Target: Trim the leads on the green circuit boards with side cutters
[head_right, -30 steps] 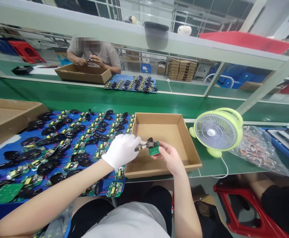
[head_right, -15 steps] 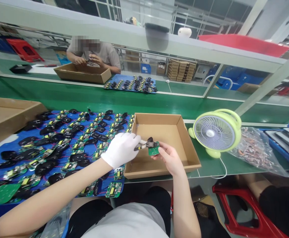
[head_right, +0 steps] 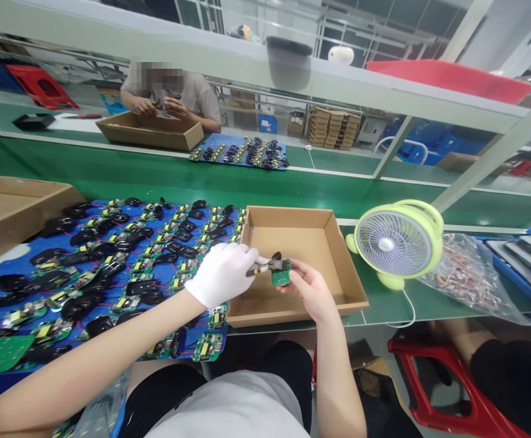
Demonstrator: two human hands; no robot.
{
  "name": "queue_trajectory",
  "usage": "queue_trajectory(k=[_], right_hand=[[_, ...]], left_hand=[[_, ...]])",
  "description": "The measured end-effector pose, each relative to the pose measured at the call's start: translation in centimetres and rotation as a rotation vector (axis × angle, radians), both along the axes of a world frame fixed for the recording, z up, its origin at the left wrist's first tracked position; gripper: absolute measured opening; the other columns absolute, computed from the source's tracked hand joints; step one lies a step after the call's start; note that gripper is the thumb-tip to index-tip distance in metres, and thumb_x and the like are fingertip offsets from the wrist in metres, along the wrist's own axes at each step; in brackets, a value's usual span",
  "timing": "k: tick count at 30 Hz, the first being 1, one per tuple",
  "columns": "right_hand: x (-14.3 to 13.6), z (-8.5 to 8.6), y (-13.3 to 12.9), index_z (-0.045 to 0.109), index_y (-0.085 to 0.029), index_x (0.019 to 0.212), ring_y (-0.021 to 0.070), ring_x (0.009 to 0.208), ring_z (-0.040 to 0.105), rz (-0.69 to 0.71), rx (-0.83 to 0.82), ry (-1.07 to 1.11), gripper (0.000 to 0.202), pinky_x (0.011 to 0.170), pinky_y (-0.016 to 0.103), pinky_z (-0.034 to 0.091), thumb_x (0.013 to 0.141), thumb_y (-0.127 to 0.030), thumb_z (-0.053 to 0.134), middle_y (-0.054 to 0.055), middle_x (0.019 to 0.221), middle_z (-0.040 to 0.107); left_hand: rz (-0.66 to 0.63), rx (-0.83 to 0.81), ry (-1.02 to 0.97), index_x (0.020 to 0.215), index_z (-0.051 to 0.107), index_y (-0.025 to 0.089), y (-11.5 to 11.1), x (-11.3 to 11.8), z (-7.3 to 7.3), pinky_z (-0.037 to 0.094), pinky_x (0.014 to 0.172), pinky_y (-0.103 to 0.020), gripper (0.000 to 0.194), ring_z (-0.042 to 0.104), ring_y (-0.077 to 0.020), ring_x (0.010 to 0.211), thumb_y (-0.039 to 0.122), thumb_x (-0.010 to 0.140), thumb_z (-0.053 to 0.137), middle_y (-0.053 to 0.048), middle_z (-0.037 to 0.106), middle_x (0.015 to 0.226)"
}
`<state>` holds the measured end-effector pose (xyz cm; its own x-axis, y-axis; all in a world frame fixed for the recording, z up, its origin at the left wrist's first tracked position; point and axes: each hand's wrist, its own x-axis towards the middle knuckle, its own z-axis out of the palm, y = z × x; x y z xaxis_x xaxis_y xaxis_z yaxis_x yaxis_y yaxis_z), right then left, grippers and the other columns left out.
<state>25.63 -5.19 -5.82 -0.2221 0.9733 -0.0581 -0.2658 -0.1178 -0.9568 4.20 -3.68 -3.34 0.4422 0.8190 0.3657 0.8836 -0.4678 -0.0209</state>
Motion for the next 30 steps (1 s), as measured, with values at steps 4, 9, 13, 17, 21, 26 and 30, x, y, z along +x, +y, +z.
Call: queue_trajectory(k=[4,9,13,17,21,26,30], right_hand=[[0.04,0.04,-0.04,0.075,-0.018,0.106,0.0221,0.067,0.071,0.010,0.005,-0.008,0.047,0.065,0.035,0.058,0.073,-0.050,0.087,0.008,0.084,0.077],[0.00,0.03,-0.05,0.076,-0.019,0.105,0.0220,0.068,0.071,0.001,0.001,0.006,0.048,0.065,0.034,0.058,0.072,-0.051,0.088,0.007,0.084,0.077],[-0.04,-0.03,-0.02,0.076,-0.018,0.105,0.0215,0.068,0.071,0.001,-0.004,0.015,0.048,0.065,0.033,0.058,0.071,-0.050,0.089,0.007,0.084,0.077],[-0.06,-0.08,0.00,0.077,-0.019,0.105,0.0204,0.067,0.071,0.003,-0.004,0.022,0.048,0.064,0.032,0.057,0.070,-0.050,0.090,0.006,0.083,0.077],[-0.05,-0.13,0.00,0.078,-0.019,0.105,0.0204,0.068,0.071,0.006,-0.002,0.020,0.048,0.064,0.032,0.057,0.070,-0.050,0.090,0.007,0.084,0.077],[0.00,-0.27,0.13,0.077,-0.019,0.105,0.0202,0.065,0.070,0.007,-0.003,0.010,0.049,0.065,0.034,0.058,0.070,-0.050,0.090,0.008,0.089,0.077],[0.03,-0.37,0.18,0.077,-0.019,0.106,0.0202,0.065,0.069,0.013,-0.001,0.003,0.050,0.066,0.034,0.058,0.070,-0.051,0.089,0.008,0.089,0.077]], left_hand=[[-0.001,-0.011,0.012,0.080,0.065,0.017,0.11,0.03,0.15,0.028,0.060,-0.036,0.011,0.058,-0.0261,0.069,0.016,0.083,0.054,-0.009,0.060,0.070],[0.002,0.003,0.009,0.079,0.064,0.018,0.14,0.05,-0.05,0.029,0.060,-0.037,0.011,0.059,-0.0270,0.069,0.017,0.084,0.054,-0.009,0.059,0.069],[0.006,0.024,-0.005,0.078,0.063,0.018,0.15,0.03,-0.39,0.029,0.060,-0.038,0.015,0.059,-0.0266,0.068,0.020,0.088,0.053,-0.008,0.060,0.070],[0.007,0.035,-0.012,0.078,0.063,0.018,0.14,-0.03,-0.47,0.030,0.061,-0.038,0.015,0.060,-0.0263,0.070,0.023,0.090,0.053,-0.008,0.061,0.072],[0.013,0.027,-0.004,0.078,0.063,0.018,0.08,-0.06,-0.40,0.029,0.060,-0.037,0.014,0.060,-0.0270,0.069,0.021,0.088,0.053,-0.008,0.061,0.070],[0.019,-0.005,0.011,0.078,0.064,0.018,0.04,-0.02,-0.29,0.028,0.059,-0.037,0.012,0.061,-0.0276,0.068,0.017,0.083,0.053,-0.009,0.061,0.068],[0.020,-0.037,0.020,0.078,0.065,0.017,0.13,-0.03,-0.05,0.030,0.060,-0.036,0.014,0.061,-0.0269,0.067,0.015,0.083,0.052,-0.009,0.060,0.067]])
